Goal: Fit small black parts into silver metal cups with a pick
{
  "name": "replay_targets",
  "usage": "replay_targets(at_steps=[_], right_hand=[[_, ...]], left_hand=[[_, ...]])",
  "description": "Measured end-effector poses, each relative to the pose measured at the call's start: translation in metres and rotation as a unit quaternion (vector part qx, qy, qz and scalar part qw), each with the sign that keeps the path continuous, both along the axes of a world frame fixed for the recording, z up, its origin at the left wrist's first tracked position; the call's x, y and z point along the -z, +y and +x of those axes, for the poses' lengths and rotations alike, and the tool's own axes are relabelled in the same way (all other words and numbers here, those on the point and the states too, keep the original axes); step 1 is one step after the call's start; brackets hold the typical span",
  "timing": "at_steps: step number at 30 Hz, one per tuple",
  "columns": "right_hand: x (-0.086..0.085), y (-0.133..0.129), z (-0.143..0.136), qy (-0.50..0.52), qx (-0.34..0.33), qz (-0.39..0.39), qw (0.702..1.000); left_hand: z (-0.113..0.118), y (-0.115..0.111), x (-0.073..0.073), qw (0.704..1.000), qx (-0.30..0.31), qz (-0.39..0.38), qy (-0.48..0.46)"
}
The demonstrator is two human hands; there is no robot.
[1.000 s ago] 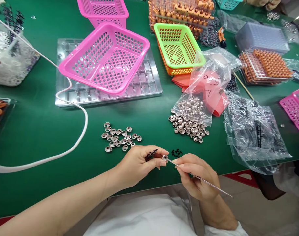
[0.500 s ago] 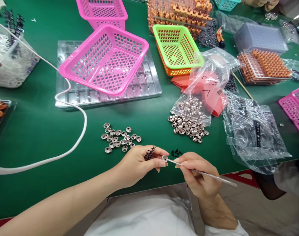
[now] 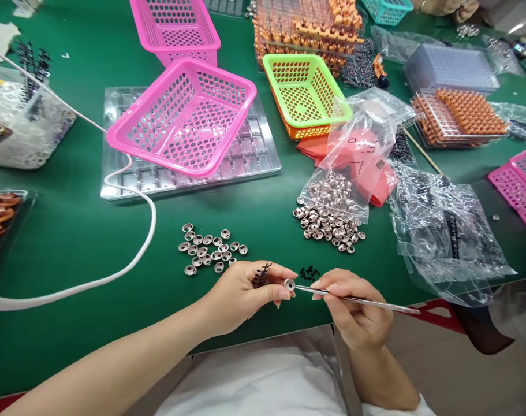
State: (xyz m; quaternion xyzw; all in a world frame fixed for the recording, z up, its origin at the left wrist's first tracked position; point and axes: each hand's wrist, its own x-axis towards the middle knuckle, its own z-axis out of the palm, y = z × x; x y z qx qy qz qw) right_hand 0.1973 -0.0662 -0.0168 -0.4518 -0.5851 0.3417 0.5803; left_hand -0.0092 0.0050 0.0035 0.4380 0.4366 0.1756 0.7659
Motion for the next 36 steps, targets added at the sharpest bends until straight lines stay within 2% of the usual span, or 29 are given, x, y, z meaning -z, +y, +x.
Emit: replay_targets(at_steps=[7, 12, 36], right_hand=[[-0.004, 0.000, -0.001, 0.021, 0.015, -0.025, 0.999], [-0.002, -0.001, -0.003, 0.016, -0.014, -0.037, 0.999], [0.003, -0.001, -0.002, -0.017, -0.036, -0.045, 0.998]], left_hand=[[-0.001, -0.003, 0.006, 0.996, -0.001, 0.084, 0.008], [-0.002, -0.004, 0.009, 0.994, 0.011, 0.108, 0.025], [0.000, -0.003, 0.007, 0.993, 0.007, 0.112, 0.028]])
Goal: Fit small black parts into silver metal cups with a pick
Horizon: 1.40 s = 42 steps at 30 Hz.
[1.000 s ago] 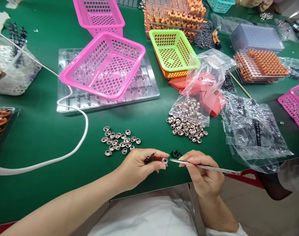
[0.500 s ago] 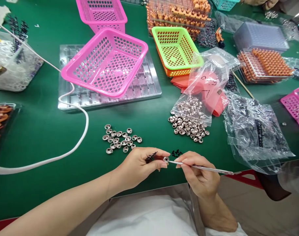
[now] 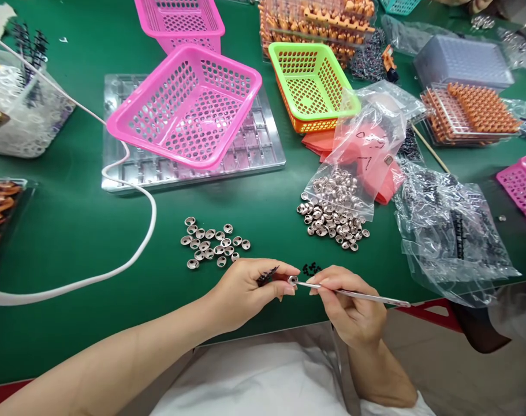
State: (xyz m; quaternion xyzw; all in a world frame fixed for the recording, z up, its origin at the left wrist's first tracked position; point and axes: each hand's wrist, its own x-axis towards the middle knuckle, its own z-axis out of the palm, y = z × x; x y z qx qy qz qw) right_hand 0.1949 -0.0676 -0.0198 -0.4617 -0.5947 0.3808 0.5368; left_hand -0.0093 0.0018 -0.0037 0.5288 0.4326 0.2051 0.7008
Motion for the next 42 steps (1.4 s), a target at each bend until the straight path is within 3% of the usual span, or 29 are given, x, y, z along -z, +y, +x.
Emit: replay_targets(at_steps=[20, 26, 30, 36, 42], right_hand=[[-0.003, -0.001, -0.004, 0.007, 0.023, -0.062, 0.998], [-0.002, 0.004, -0.009, -0.017, 0.028, -0.073, 0.997], [0.001, 0.004, -0.008, 0.044, 0.069, -0.057, 0.995], [0.002, 0.002, 0.002, 0.056, 0.135, -0.041, 0.988], [0.008, -0.001, 0.007, 0.036, 0.175, -0.041, 0.983]], left_hand=[[-0.001, -0.003, 0.000, 0.999, -0.002, 0.032, 0.012], [-0.002, 0.001, -0.003, 0.998, 0.018, -0.001, 0.056], [-0.009, 0.014, -0.013, 0.994, 0.027, -0.008, 0.107], [-0.038, 0.036, -0.032, 0.949, 0.098, 0.111, 0.278], [-0.048, 0.038, -0.030, 0.904, 0.117, 0.164, 0.377]])
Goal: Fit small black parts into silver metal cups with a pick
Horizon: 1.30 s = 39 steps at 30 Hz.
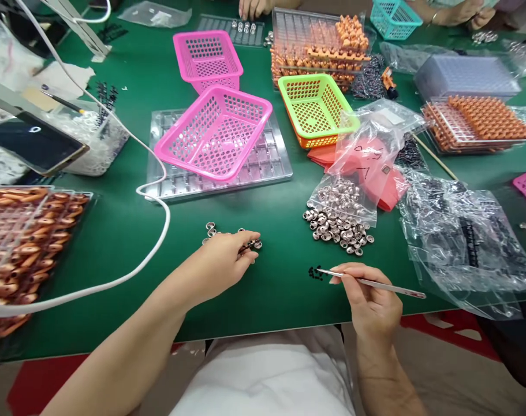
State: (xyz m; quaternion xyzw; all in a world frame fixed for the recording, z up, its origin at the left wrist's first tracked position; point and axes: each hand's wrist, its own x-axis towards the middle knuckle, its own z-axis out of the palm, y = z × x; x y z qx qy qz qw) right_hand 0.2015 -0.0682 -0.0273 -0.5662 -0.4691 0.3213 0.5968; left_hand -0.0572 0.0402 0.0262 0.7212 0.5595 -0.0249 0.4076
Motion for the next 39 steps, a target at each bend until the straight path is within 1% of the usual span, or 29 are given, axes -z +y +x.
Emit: replay_targets(at_steps=[4, 7, 9, 11, 12, 15, 17, 19, 20, 22, 24, 26, 28, 30, 33, 37, 39], right_hand=[[-0.001, -0.003, 0.001, 0.010, 0.002, 0.002, 1.000], [-0.002, -0.002, 0.006, 0.003, 0.025, 0.012, 1.000], [-0.004, 0.000, 0.012, -0.007, 0.038, 0.013, 0.999], [-0.006, 0.004, 0.017, -0.017, 0.038, 0.023, 0.999], [-0.008, 0.006, 0.020, -0.024, 0.032, 0.032, 0.999], [-0.014, 0.011, 0.028, -0.056, 0.017, 0.040, 0.997], [-0.021, 0.013, 0.034, -0.090, 0.013, 0.020, 0.996], [-0.028, 0.015, 0.040, -0.142, -0.008, -0.015, 0.990], [-0.031, 0.017, 0.043, -0.177, -0.034, -0.036, 0.983], [-0.035, 0.023, 0.047, -0.253, -0.107, -0.065, 0.959], [-0.035, 0.033, 0.048, -0.320, -0.141, -0.074, 0.934], [-0.030, 0.044, 0.045, -0.383, -0.161, -0.070, 0.907], [-0.024, 0.055, 0.040, -0.436, -0.149, -0.076, 0.884], [-0.019, 0.063, 0.035, -0.463, -0.135, -0.083, 0.872], [-0.013, 0.070, 0.030, -0.488, -0.121, -0.082, 0.860], [-0.009, 0.072, 0.028, -0.512, -0.107, -0.081, 0.849], [-0.008, 0.071, 0.028, -0.521, -0.107, -0.081, 0.843]], left_hand=[[-0.005, 0.003, 0.000, 0.999, -0.035, -0.006, 0.015], [-0.002, 0.001, -0.006, 0.998, -0.060, 0.012, -0.016], [0.007, -0.004, -0.012, 0.997, -0.047, 0.008, -0.063], [0.023, -0.012, -0.017, 0.994, -0.009, -0.031, -0.108], [0.032, -0.015, -0.017, 0.992, 0.001, -0.036, -0.118], [0.058, -0.023, -0.011, 0.991, 0.030, -0.039, -0.126], [0.070, -0.024, -0.002, 0.989, 0.039, -0.048, -0.138], [0.078, -0.024, 0.008, 0.985, 0.034, -0.056, -0.160], [0.080, -0.023, 0.013, 0.982, 0.032, -0.061, -0.178], [0.082, -0.022, 0.020, 0.973, 0.022, -0.074, -0.216], [0.081, -0.020, 0.024, 0.960, 0.000, -0.117, -0.252], [0.079, -0.019, 0.026, 0.943, -0.032, -0.170, -0.286], [0.077, -0.017, 0.028, 0.927, -0.057, -0.198, -0.313], [0.075, -0.016, 0.030, 0.923, -0.065, -0.196, -0.325], [0.073, -0.014, 0.033, 0.929, -0.063, -0.185, -0.314], [0.072, -0.013, 0.032, 0.944, -0.039, -0.165, -0.283], [0.071, -0.012, 0.031, 0.942, -0.034, -0.169, -0.287]])
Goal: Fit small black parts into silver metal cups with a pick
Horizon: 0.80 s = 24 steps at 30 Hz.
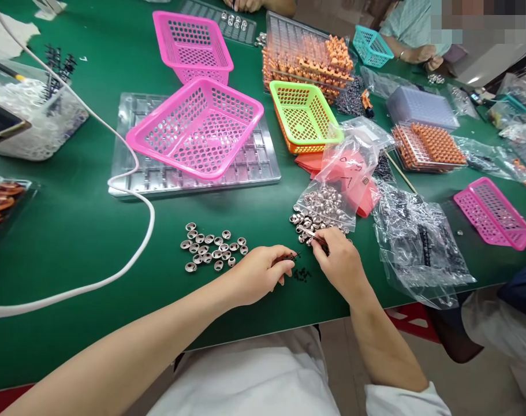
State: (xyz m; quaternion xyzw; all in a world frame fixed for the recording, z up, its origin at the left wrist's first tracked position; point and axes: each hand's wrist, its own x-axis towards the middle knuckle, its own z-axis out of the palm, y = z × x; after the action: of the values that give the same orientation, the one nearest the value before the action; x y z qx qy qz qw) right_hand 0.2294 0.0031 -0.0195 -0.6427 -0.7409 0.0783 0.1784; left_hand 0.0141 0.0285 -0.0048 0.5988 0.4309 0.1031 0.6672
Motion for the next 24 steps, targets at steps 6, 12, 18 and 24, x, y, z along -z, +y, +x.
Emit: replay_targets(at_steps=[6, 12, 18, 24], right_hand=[[0.004, -0.002, 0.000, -0.043, -0.002, 0.029, 0.999], [0.003, -0.004, 0.000, -0.020, -0.007, 0.075, 0.997], [0.002, -0.009, 0.004, 0.076, -0.002, 0.104, 0.992], [-0.007, -0.032, -0.008, 0.210, 0.040, 0.042, 0.976]], left_hand=[[-0.001, 0.002, -0.002, 0.995, -0.042, -0.088, -0.038], [-0.001, 0.003, -0.004, 0.997, -0.046, -0.058, -0.014], [-0.003, 0.005, -0.004, 0.999, -0.039, 0.001, 0.008], [-0.011, 0.001, -0.010, 0.998, -0.048, 0.023, 0.034]])
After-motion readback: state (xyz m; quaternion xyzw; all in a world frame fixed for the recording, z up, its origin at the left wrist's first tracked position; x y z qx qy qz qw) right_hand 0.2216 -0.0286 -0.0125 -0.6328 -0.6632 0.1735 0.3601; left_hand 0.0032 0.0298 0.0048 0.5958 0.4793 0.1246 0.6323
